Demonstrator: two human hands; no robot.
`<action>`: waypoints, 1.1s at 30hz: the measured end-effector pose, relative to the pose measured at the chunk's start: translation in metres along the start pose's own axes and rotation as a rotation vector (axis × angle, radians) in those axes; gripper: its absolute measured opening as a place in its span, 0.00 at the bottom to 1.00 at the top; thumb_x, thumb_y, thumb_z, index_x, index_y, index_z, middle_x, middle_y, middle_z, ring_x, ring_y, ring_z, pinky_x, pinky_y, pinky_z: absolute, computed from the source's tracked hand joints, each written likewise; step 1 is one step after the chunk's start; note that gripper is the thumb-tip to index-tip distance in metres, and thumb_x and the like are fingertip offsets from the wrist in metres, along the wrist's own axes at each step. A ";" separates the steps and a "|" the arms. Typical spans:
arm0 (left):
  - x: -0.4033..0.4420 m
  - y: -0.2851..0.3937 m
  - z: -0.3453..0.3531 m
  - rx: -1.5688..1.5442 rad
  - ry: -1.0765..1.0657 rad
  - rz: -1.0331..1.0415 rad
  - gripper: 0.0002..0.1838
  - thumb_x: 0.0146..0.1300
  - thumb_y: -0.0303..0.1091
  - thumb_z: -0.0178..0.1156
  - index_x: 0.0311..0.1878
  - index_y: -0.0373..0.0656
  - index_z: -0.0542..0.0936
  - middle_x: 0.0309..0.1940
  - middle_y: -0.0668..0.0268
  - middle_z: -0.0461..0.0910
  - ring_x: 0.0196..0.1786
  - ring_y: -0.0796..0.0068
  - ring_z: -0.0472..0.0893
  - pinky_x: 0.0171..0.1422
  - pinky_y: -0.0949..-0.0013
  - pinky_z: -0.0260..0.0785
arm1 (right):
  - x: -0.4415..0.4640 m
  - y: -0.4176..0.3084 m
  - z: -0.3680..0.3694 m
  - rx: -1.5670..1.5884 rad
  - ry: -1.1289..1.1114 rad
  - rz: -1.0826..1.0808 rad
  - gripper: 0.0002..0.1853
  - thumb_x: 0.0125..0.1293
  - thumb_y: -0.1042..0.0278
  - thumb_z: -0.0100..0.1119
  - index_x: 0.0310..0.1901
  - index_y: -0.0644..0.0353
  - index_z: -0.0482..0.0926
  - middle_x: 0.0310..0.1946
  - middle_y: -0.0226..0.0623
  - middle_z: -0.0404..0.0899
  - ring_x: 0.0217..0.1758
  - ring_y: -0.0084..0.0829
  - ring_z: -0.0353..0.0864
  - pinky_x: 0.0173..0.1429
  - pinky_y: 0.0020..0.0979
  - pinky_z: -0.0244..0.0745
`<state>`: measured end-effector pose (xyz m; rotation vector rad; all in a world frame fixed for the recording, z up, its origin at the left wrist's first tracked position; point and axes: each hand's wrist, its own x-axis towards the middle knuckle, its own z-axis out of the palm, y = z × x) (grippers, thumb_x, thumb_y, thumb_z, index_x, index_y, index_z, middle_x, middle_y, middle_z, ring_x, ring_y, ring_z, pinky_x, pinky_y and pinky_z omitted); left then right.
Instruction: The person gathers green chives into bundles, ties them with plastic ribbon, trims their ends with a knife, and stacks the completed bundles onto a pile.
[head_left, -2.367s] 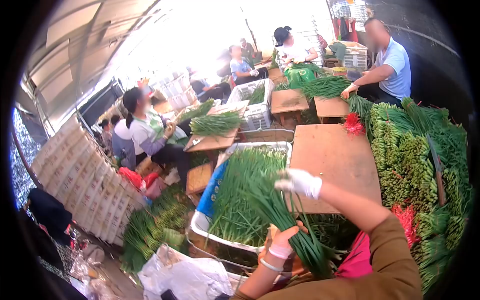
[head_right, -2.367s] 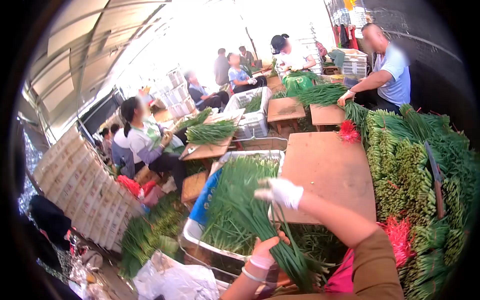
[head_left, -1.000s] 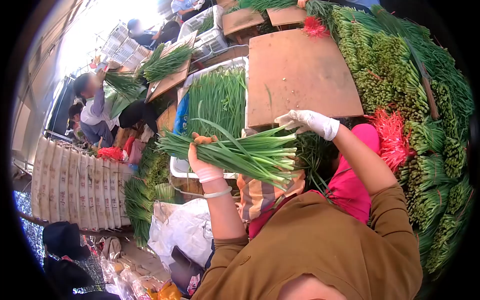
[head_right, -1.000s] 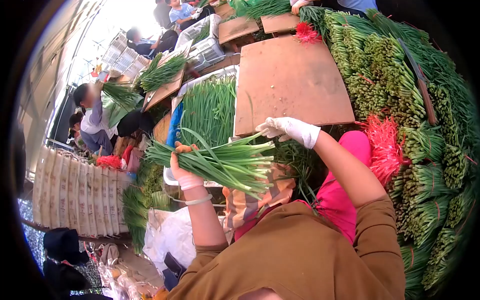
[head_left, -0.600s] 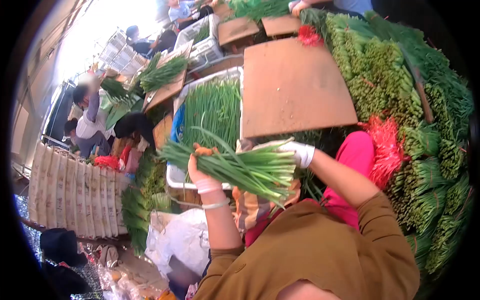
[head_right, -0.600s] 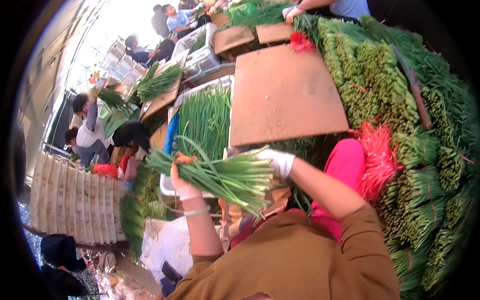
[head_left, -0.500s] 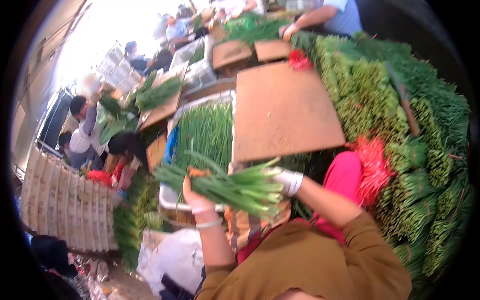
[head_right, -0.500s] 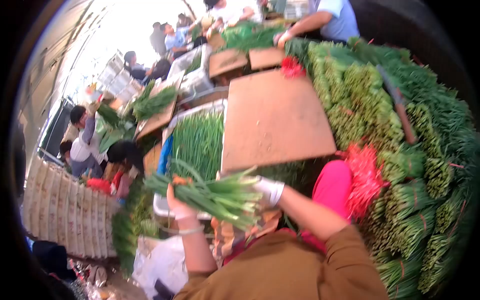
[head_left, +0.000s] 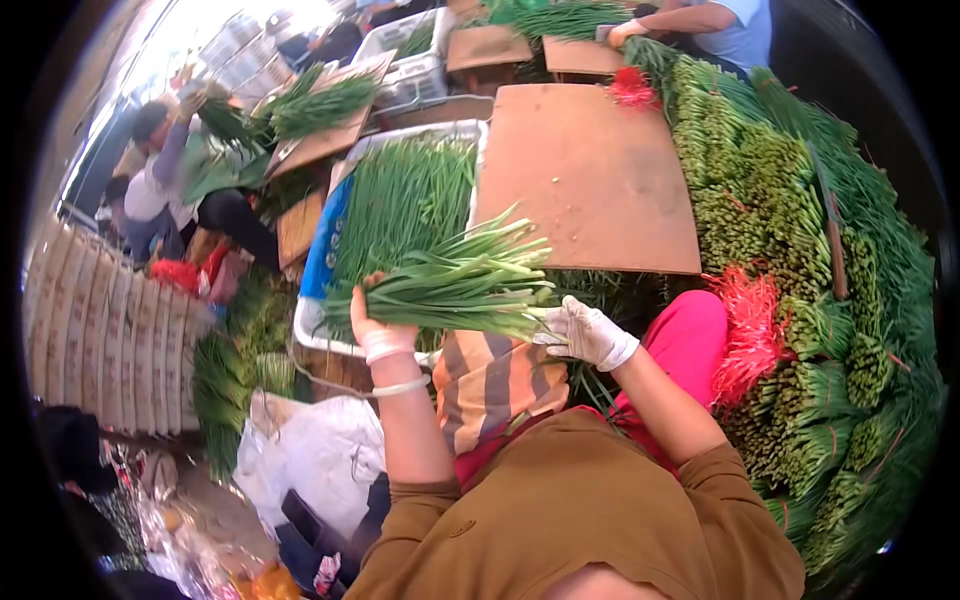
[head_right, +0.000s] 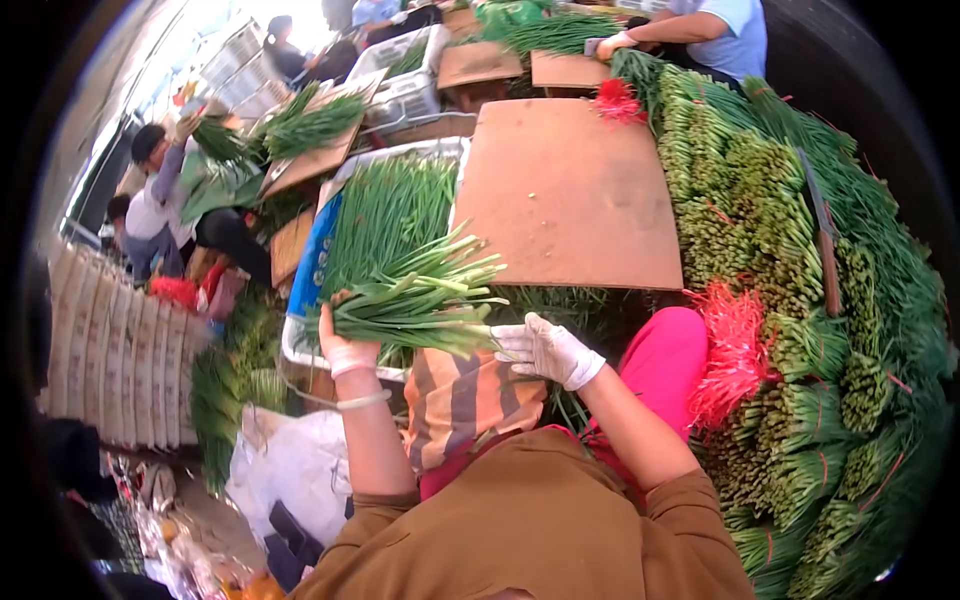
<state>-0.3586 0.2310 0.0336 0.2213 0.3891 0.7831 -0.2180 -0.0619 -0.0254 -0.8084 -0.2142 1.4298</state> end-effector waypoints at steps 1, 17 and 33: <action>-0.002 -0.001 0.000 -0.004 -0.073 -0.011 0.17 0.69 0.45 0.48 0.38 0.43 0.78 0.39 0.62 0.81 0.48 0.60 0.78 0.64 0.51 0.64 | 0.009 0.004 -0.007 0.035 -0.063 0.014 0.38 0.65 0.30 0.44 0.65 0.54 0.68 0.59 0.30 0.74 0.57 0.26 0.74 0.57 0.32 0.69; -0.018 -0.034 0.058 0.137 -0.534 -0.318 0.20 0.64 0.34 0.57 0.58 0.43 0.69 0.39 0.65 0.79 0.42 0.61 0.81 0.56 0.49 0.72 | 0.034 -0.088 0.084 -0.277 -0.382 -0.137 0.44 0.64 0.41 0.56 0.72 0.62 0.54 0.63 0.41 0.69 0.62 0.30 0.72 0.65 0.33 0.65; 0.044 -0.183 0.204 0.317 -0.468 -0.087 0.13 0.57 0.27 0.63 0.46 0.41 0.77 0.39 0.61 0.80 0.43 0.64 0.79 0.46 0.58 0.73 | 0.004 -0.164 0.004 -1.022 0.594 -0.673 0.22 0.52 0.71 0.70 0.48 0.62 0.74 0.37 0.31 0.79 0.37 0.21 0.76 0.42 0.25 0.75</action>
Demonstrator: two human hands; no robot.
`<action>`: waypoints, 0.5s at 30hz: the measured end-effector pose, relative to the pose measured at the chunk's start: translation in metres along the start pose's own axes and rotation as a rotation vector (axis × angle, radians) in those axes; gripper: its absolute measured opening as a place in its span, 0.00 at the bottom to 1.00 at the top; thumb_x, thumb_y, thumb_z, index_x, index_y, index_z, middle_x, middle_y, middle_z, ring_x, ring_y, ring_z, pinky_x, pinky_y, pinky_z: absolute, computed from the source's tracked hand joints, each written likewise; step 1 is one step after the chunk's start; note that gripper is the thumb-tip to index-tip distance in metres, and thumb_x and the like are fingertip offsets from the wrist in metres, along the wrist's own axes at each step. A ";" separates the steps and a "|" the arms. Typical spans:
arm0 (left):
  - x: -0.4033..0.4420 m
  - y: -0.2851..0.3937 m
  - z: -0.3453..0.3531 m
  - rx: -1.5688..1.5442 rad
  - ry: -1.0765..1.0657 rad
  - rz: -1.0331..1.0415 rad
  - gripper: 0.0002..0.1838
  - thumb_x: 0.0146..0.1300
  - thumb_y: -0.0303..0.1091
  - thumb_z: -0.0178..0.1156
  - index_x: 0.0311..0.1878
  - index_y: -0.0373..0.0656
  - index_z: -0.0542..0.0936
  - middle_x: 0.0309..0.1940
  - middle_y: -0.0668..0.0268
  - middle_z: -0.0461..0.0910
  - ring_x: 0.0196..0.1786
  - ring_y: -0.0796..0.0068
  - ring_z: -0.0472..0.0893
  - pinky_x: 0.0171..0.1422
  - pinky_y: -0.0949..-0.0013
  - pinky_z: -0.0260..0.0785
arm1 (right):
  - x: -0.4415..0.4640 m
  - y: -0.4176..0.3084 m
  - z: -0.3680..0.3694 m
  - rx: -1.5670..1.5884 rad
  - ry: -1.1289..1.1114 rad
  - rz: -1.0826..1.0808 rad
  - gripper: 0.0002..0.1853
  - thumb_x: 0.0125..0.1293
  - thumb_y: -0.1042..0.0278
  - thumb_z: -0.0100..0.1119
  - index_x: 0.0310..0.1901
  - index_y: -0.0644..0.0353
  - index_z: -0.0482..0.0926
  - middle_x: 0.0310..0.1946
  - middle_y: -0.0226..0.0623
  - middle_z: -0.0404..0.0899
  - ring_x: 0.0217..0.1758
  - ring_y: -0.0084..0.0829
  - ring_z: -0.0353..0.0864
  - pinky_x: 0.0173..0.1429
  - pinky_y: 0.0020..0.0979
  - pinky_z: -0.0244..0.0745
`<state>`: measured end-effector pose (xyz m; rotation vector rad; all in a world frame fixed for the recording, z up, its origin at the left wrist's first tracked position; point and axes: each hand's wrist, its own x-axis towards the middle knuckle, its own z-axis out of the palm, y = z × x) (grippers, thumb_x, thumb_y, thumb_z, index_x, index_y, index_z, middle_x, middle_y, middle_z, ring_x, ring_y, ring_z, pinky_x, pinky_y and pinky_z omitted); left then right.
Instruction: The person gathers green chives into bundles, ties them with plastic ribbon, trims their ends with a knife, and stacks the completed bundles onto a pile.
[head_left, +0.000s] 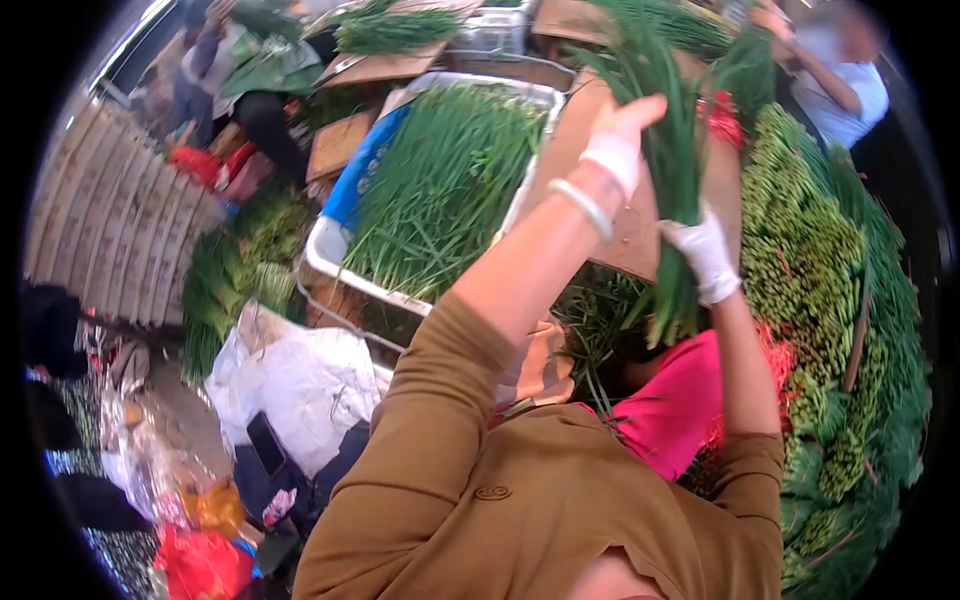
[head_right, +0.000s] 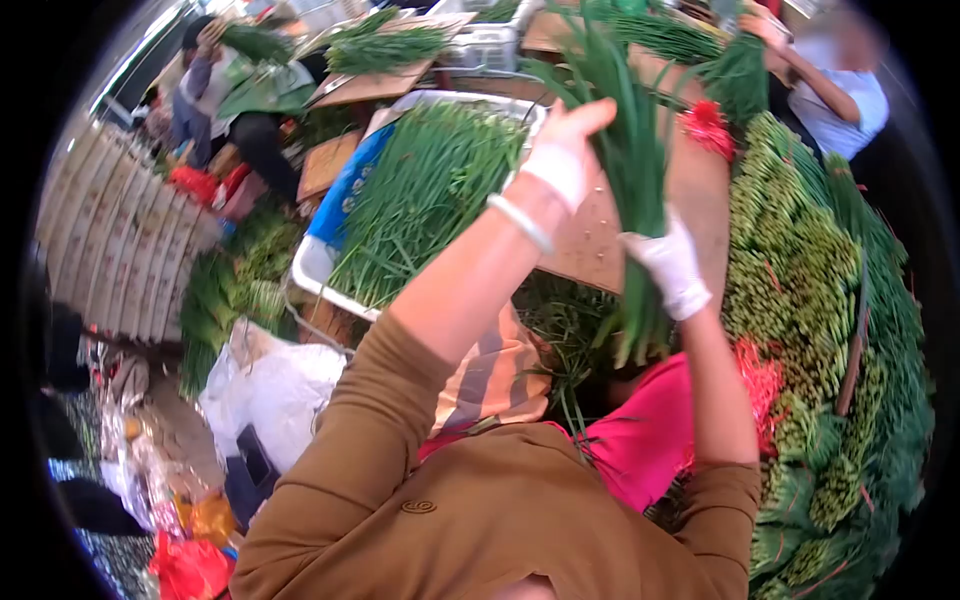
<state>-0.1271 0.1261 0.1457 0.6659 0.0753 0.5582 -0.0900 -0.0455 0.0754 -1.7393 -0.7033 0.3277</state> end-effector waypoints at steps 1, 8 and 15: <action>0.021 0.008 -0.005 -0.007 0.066 0.058 0.11 0.58 0.29 0.63 0.43 0.41 0.77 0.40 0.60 0.79 0.43 0.62 0.79 0.46 0.58 0.73 | 0.011 0.007 -0.012 -0.031 0.024 -0.042 0.22 0.51 0.71 0.71 0.48 0.62 0.74 0.36 0.31 0.79 0.36 0.21 0.76 0.42 0.25 0.75; 0.016 0.168 -0.156 0.230 0.005 0.133 0.19 0.66 0.36 0.56 0.58 0.42 0.70 0.55 0.55 0.74 0.59 0.56 0.72 0.63 0.52 0.64 | 0.069 0.095 -0.084 -0.232 0.153 0.242 0.48 0.51 0.73 0.71 0.71 0.60 0.52 0.40 0.40 0.82 0.37 0.27 0.80 0.46 0.28 0.76; -0.143 0.245 -0.367 0.545 0.543 0.060 0.24 0.62 0.34 0.62 0.60 0.42 0.69 0.44 0.63 0.79 0.40 0.69 0.78 0.41 0.66 0.72 | 0.061 0.173 -0.089 -1.012 0.046 0.267 0.54 0.52 0.51 0.70 0.74 0.53 0.45 0.70 0.56 0.56 0.69 0.54 0.62 0.70 0.41 0.61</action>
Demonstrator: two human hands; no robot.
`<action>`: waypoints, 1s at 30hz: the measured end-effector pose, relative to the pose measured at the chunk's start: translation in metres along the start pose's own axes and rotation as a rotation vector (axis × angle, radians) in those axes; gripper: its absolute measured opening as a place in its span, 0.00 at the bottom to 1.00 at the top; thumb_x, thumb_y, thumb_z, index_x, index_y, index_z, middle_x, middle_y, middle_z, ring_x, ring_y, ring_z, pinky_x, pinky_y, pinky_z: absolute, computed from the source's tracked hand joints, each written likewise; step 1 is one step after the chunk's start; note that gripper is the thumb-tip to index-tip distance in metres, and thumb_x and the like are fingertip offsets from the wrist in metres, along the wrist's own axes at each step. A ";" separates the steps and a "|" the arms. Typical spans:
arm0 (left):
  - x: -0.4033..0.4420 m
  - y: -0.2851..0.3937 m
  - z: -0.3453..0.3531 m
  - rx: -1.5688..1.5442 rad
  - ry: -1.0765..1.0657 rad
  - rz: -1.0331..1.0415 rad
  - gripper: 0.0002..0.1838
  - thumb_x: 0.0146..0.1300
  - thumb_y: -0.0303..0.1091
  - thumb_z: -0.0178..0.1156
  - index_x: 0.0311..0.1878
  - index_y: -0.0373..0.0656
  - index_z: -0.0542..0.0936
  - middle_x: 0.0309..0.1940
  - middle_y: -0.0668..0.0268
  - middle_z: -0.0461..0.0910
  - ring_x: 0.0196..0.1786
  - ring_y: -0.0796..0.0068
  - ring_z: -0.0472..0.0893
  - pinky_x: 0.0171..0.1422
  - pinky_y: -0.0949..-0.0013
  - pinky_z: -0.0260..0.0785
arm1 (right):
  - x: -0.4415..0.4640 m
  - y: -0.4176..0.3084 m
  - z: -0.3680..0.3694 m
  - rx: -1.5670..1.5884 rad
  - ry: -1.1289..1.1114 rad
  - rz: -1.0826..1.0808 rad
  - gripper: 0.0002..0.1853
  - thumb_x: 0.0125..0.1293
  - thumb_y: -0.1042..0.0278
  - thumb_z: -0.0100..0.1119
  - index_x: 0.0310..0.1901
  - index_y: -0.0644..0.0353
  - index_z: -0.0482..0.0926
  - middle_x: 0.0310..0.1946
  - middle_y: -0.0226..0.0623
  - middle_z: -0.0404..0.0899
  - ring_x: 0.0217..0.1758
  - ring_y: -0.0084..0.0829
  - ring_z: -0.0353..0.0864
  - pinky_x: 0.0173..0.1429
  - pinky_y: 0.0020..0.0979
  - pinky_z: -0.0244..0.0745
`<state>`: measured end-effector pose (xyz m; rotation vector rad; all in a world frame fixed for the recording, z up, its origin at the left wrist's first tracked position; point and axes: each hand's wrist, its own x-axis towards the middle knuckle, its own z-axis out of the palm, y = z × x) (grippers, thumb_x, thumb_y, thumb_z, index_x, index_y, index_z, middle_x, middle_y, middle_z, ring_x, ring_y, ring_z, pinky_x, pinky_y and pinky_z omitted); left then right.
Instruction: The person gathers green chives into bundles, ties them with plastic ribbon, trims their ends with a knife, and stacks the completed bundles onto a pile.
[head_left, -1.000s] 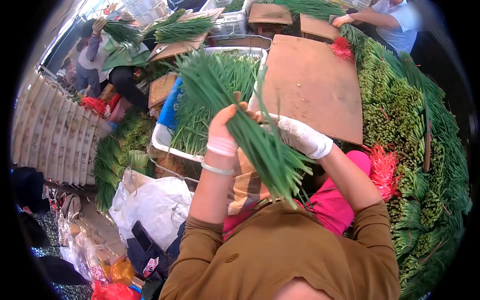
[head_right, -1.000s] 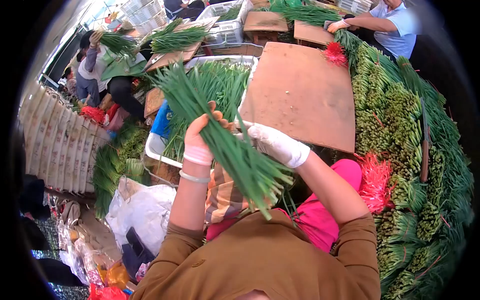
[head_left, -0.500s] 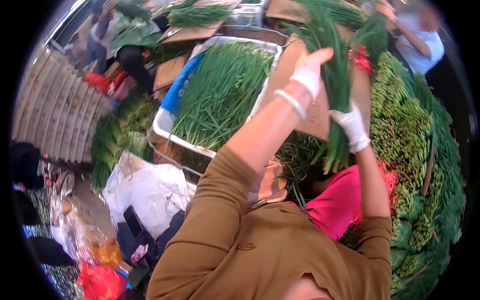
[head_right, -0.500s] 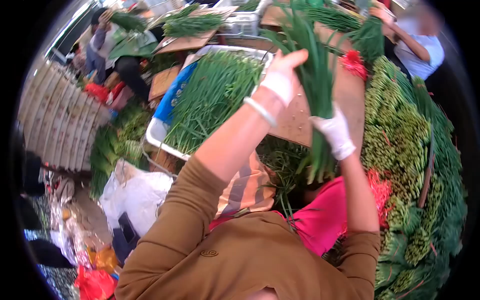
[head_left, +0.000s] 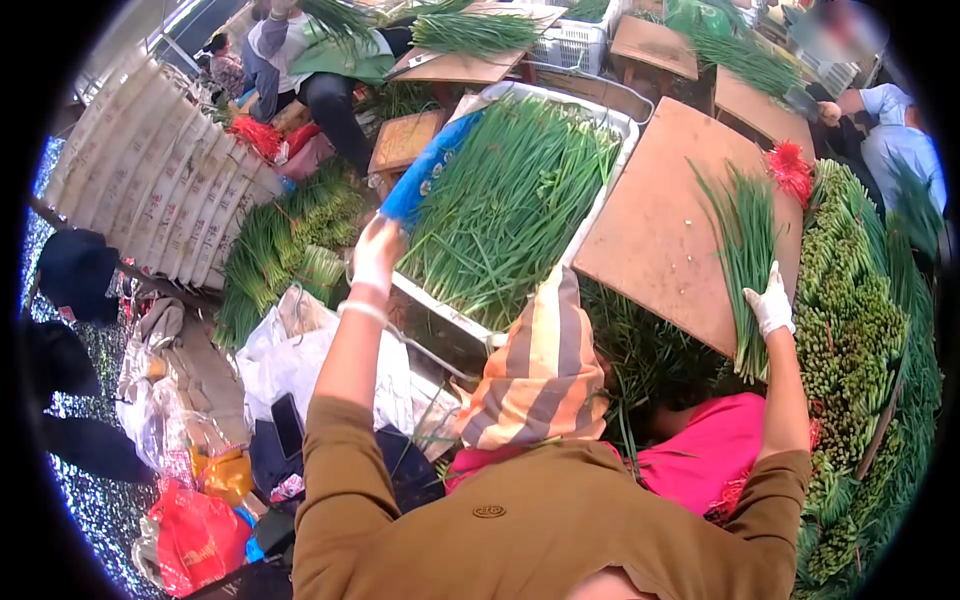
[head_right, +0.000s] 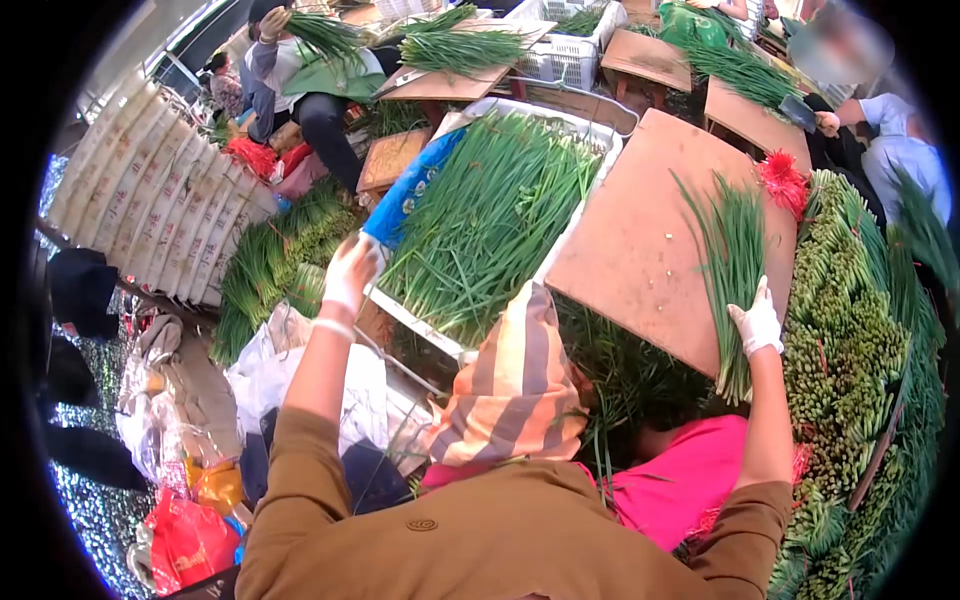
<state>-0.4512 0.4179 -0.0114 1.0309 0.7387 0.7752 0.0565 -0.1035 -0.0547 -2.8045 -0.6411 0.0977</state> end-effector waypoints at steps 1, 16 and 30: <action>-0.019 -0.001 -0.002 0.114 0.190 0.018 0.29 0.60 0.35 0.64 0.64 0.42 0.66 0.46 0.62 0.79 0.39 0.68 0.78 0.39 0.67 0.71 | 0.005 0.005 -0.001 -0.023 0.022 -0.017 0.54 0.52 0.51 0.70 0.74 0.53 0.45 0.70 0.55 0.56 0.70 0.53 0.60 0.71 0.41 0.59; 0.073 -0.120 0.122 0.568 -0.180 -0.040 0.39 0.54 0.37 0.67 0.67 0.34 0.63 0.61 0.48 0.71 0.65 0.59 0.71 0.68 0.63 0.62 | -0.010 -0.163 0.051 -0.154 -0.004 -0.501 0.39 0.61 0.57 0.58 0.73 0.43 0.52 0.73 0.37 0.53 0.75 0.41 0.52 0.75 0.46 0.46; 0.247 -0.195 0.336 1.371 -0.165 -0.107 0.65 0.41 0.58 0.71 0.75 0.42 0.41 0.72 0.53 0.52 0.73 0.56 0.56 0.73 0.59 0.55 | -0.001 -0.172 0.040 -0.089 -0.042 -0.483 0.38 0.57 0.57 0.58 0.71 0.47 0.58 0.71 0.42 0.58 0.73 0.43 0.57 0.74 0.49 0.48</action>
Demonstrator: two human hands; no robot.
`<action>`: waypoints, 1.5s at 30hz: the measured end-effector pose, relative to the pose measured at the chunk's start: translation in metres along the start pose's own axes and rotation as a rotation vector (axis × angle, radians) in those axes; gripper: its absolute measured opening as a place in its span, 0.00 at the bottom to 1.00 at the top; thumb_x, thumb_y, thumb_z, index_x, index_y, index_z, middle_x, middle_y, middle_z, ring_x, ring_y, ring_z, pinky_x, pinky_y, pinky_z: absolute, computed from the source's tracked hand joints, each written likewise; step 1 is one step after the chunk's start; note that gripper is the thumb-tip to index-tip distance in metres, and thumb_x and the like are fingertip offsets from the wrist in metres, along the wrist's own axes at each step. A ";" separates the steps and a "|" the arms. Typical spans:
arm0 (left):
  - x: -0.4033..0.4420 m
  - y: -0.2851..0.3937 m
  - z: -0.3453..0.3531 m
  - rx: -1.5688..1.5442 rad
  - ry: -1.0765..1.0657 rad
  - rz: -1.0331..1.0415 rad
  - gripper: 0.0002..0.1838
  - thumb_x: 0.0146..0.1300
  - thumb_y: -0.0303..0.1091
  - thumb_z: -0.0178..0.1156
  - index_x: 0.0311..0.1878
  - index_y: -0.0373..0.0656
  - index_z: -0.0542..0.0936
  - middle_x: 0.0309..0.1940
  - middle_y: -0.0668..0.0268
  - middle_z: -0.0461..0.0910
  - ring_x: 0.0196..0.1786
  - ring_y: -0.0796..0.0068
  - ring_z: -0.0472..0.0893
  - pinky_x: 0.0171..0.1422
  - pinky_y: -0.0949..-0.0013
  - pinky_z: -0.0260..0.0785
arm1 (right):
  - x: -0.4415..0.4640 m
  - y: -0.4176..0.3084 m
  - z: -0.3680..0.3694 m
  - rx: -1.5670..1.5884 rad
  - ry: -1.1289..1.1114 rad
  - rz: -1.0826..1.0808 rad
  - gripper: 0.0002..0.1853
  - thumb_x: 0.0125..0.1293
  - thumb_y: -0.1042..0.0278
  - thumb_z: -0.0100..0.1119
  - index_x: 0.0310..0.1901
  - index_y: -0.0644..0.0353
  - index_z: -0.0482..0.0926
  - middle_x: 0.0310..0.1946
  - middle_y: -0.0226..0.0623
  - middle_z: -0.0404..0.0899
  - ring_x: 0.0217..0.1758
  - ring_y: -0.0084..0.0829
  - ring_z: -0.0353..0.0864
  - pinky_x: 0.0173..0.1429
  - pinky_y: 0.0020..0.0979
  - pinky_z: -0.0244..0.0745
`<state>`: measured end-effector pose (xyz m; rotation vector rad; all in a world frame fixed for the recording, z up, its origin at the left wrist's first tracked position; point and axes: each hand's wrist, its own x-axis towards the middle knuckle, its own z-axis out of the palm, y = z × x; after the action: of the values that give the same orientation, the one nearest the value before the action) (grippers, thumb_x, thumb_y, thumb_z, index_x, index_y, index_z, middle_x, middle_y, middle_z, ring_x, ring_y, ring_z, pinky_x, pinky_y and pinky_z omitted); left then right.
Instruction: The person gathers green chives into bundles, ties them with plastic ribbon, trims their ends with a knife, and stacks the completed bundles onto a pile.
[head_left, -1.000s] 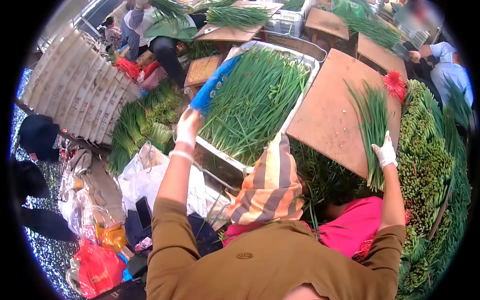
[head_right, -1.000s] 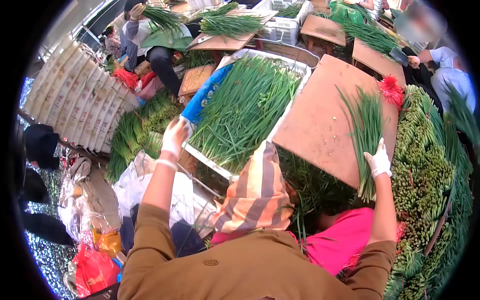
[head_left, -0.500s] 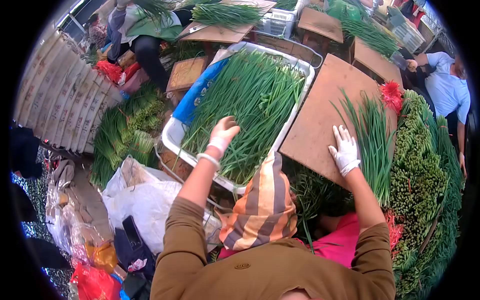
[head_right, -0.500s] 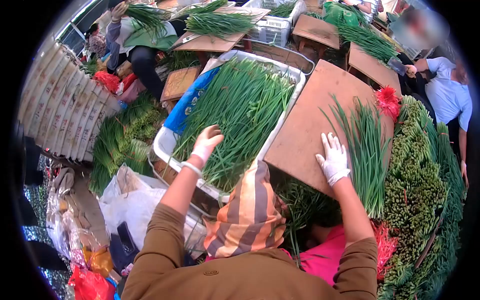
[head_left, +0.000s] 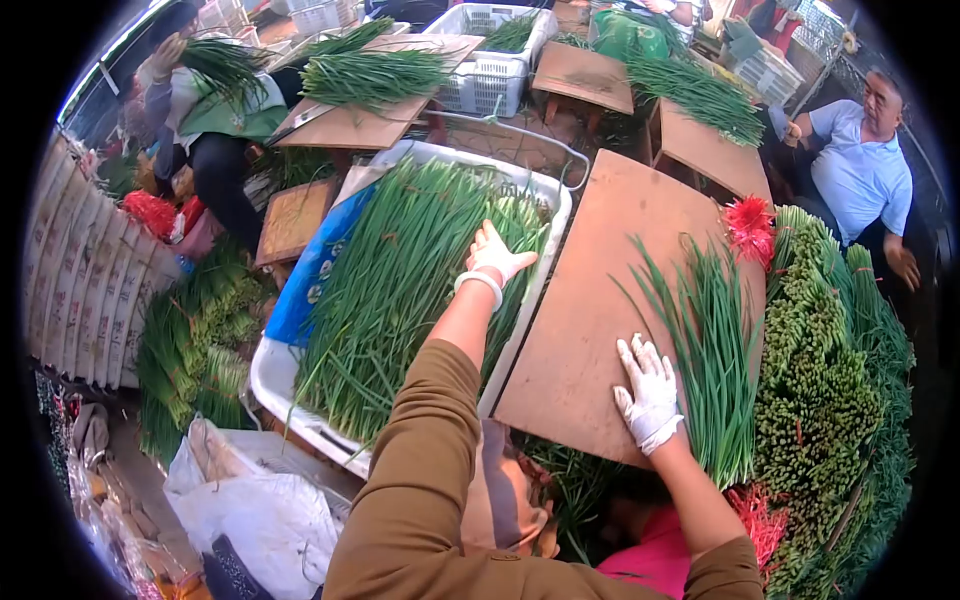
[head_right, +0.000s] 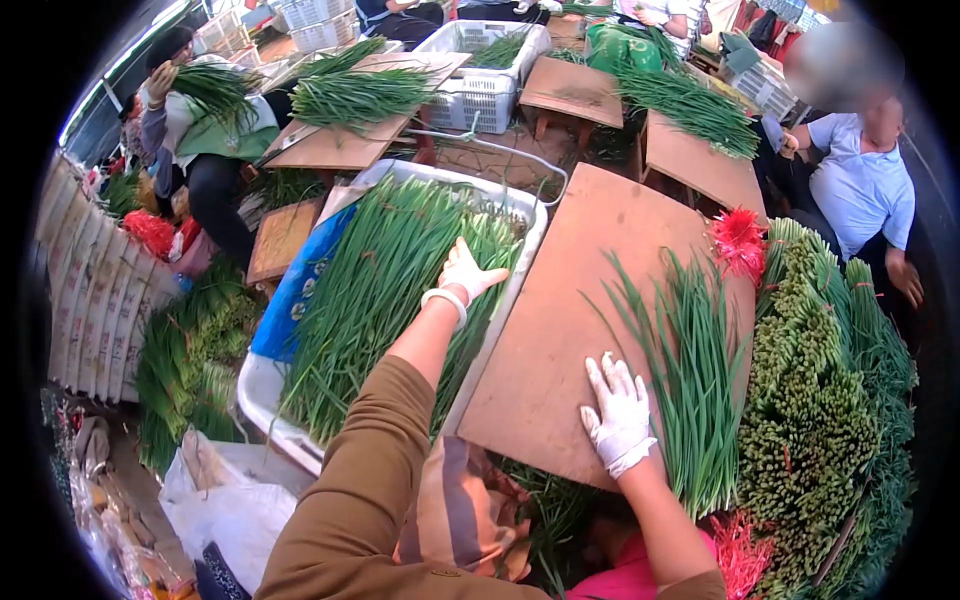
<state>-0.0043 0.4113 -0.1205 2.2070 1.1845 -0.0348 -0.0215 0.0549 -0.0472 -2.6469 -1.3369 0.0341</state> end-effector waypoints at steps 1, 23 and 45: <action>0.000 0.004 0.001 0.030 0.004 -0.019 0.64 0.41 0.57 0.71 0.75 0.42 0.42 0.71 0.53 0.55 0.73 0.56 0.58 0.72 0.59 0.56 | 0.001 0.000 -0.001 0.006 -0.005 0.000 0.38 0.57 0.56 0.58 0.71 0.46 0.59 0.71 0.42 0.58 0.72 0.43 0.57 0.74 0.48 0.48; -0.026 -0.086 -0.027 -1.319 0.012 0.263 0.38 0.44 0.17 0.66 0.63 0.36 0.65 0.50 0.59 0.77 0.49 0.65 0.78 0.56 0.65 0.71 | 0.000 0.006 -0.001 0.082 0.040 -0.008 0.33 0.58 0.62 0.55 0.68 0.46 0.64 0.69 0.40 0.61 0.71 0.42 0.60 0.74 0.47 0.48; -0.136 -0.107 -0.066 -1.425 0.067 0.419 0.41 0.45 0.16 0.64 0.66 0.40 0.63 0.58 0.62 0.72 0.57 0.68 0.73 0.63 0.66 0.65 | 0.158 -0.185 -0.004 2.172 -0.164 0.184 0.33 0.75 0.40 0.30 0.66 0.60 0.66 0.61 0.38 0.71 0.62 0.32 0.71 0.69 0.29 0.60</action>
<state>-0.1834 0.3883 -0.0812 1.0862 0.4112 0.7976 -0.0736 0.2885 -0.0037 -0.7823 -0.2917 1.0045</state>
